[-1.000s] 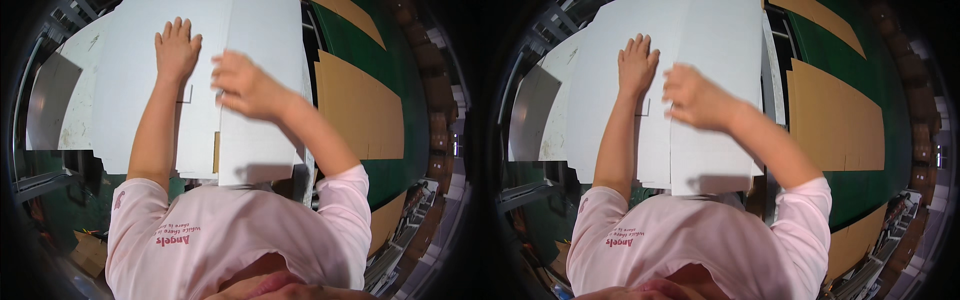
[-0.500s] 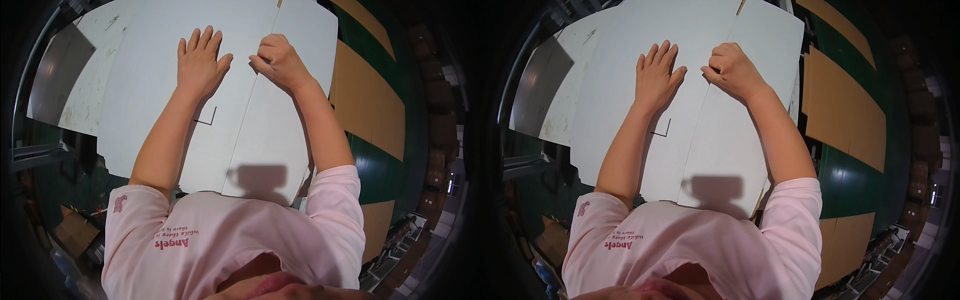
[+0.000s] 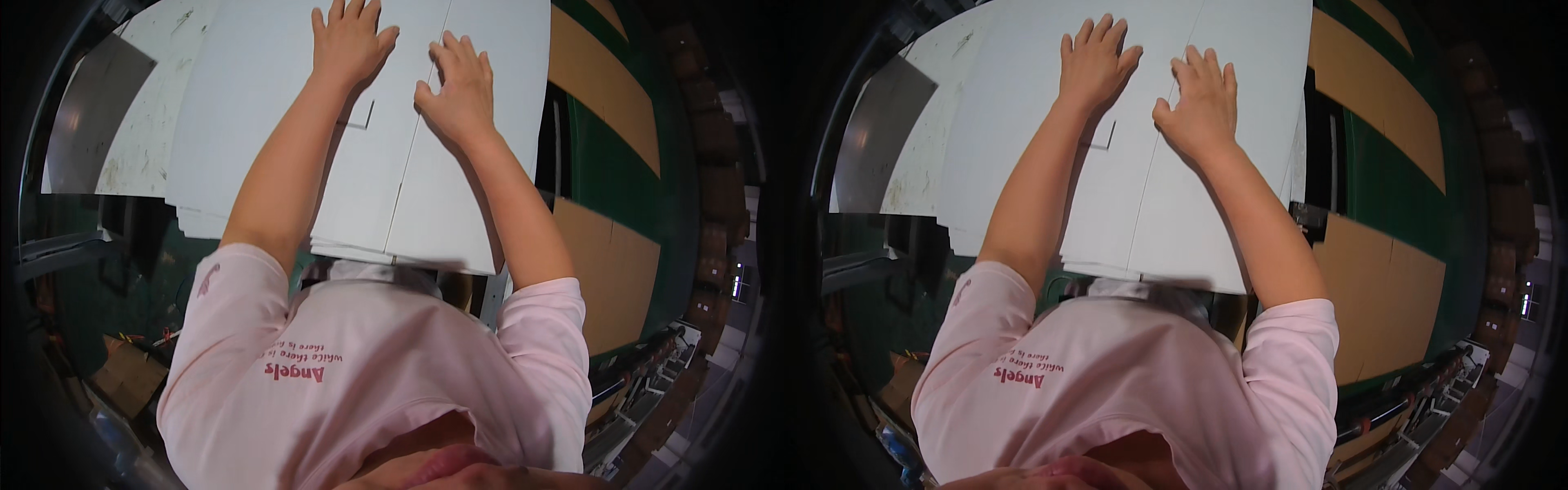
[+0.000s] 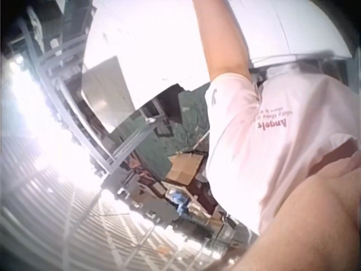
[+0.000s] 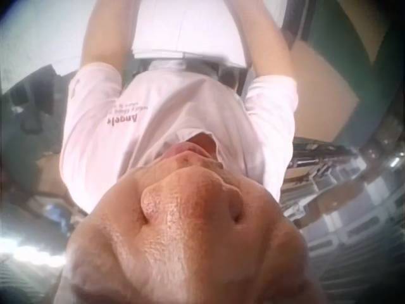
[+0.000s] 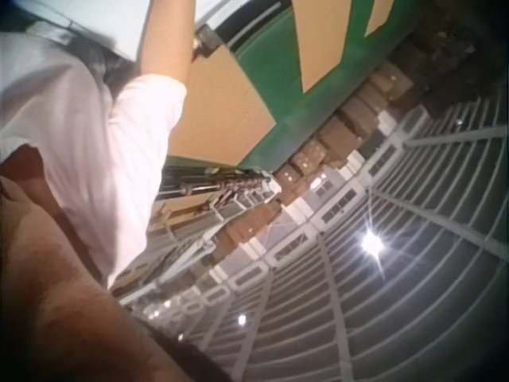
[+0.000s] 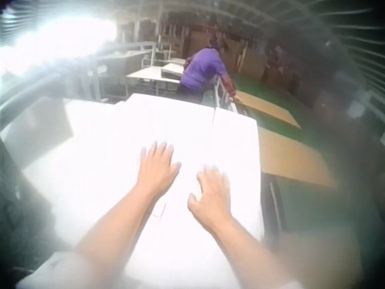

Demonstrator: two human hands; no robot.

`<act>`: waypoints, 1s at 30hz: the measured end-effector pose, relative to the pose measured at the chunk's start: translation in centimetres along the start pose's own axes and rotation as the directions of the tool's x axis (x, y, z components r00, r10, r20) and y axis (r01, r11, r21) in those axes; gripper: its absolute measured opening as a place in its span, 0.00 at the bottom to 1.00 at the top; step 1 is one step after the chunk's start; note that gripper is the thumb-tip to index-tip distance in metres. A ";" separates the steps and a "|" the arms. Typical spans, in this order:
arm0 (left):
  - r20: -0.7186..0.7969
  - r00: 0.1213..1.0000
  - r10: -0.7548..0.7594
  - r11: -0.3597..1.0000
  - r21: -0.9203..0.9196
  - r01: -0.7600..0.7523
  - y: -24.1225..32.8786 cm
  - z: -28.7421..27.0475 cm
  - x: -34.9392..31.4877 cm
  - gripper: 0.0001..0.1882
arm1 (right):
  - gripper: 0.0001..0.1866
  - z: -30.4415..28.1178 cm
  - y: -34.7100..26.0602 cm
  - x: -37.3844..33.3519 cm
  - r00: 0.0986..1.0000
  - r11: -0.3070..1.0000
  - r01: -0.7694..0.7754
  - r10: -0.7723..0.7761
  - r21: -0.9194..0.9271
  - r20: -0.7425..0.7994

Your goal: The person repeatedly picks up white cardboard pieces and brown cardboard inserts from a table, aligns them, and places them together. The person continues this repetitive assembly process throughout the clip.

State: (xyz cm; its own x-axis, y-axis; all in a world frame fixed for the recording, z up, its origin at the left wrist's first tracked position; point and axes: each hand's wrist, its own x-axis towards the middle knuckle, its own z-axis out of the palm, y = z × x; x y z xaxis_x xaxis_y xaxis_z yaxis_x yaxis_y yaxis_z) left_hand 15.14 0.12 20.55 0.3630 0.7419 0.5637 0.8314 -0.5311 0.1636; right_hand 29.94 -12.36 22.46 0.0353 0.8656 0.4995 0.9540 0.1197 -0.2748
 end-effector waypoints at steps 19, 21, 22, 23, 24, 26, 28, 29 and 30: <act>0.042 0.921 0.387 0.796 -0.520 -0.311 0.5 -0.9 -0.1 0.28 | 0.30 -1.8 -3.3 -7.1 0.989 0.988 -0.151 0.150 -0.043 -0.008; -0.038 0.899 0.436 0.751 -0.535 -0.387 2.8 -2.1 -1.5 0.27 | 0.29 -3.0 -3.2 -6.9 0.991 0.991 -0.133 0.132 0.014 0.022; -0.036 0.873 0.486 0.777 -0.439 -0.451 2.9 -2.0 -1.5 0.27 | 0.29 -3.1 -2.1 -6.6 0.987 0.987 -0.158 0.158 -0.023 -0.031; -0.025 0.846 0.532 0.788 -0.351 -0.506 3.1 -1.9 -1.5 0.27 | 0.29 -3.1 -0.4 -7.0 0.979 0.979 -0.196 0.191 -0.064 -0.077; 0.030 0.850 0.526 0.804 -0.345 -0.484 3.4 -2.3 -1.2 0.27 | 0.29 -3.0 2.1 -7.2 0.941 0.940 -0.311 0.284 -0.140 -0.184; 0.151 0.858 0.490 0.844 -0.326 -0.425 3.8 -3.0 -1.1 0.27 | 0.28 -5.1 5.5 -6.6 0.850 0.872 -0.489 0.483 0.026 -0.212; 0.155 0.871 0.466 0.852 -0.343 -0.395 4.1 -2.6 -1.1 0.27 | 0.26 -7.1 7.5 -5.7 0.793 0.777 -0.569 0.605 0.268 -0.072; 0.158 0.876 0.456 0.854 -0.353 -0.382 4.3 -2.5 -1.0 0.27 | 0.25 -7.2 8.7 -5.5 0.778 0.751 -0.589 0.627 0.298 -0.043; 0.212 0.869 0.448 0.866 -0.345 -0.362 4.5 -2.8 -1.0 0.27 | 0.25 -7.2 9.4 -5.2 0.762 0.721 -0.608 0.647 0.332 -0.008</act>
State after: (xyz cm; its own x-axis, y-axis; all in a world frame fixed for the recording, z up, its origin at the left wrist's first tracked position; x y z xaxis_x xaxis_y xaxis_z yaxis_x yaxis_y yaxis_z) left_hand 17.31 -4.16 22.98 0.7768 0.4936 0.3910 0.4433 -0.8697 0.2173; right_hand 40.88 -19.19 23.15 0.6469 0.7331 0.2099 0.5674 -0.2788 -0.7748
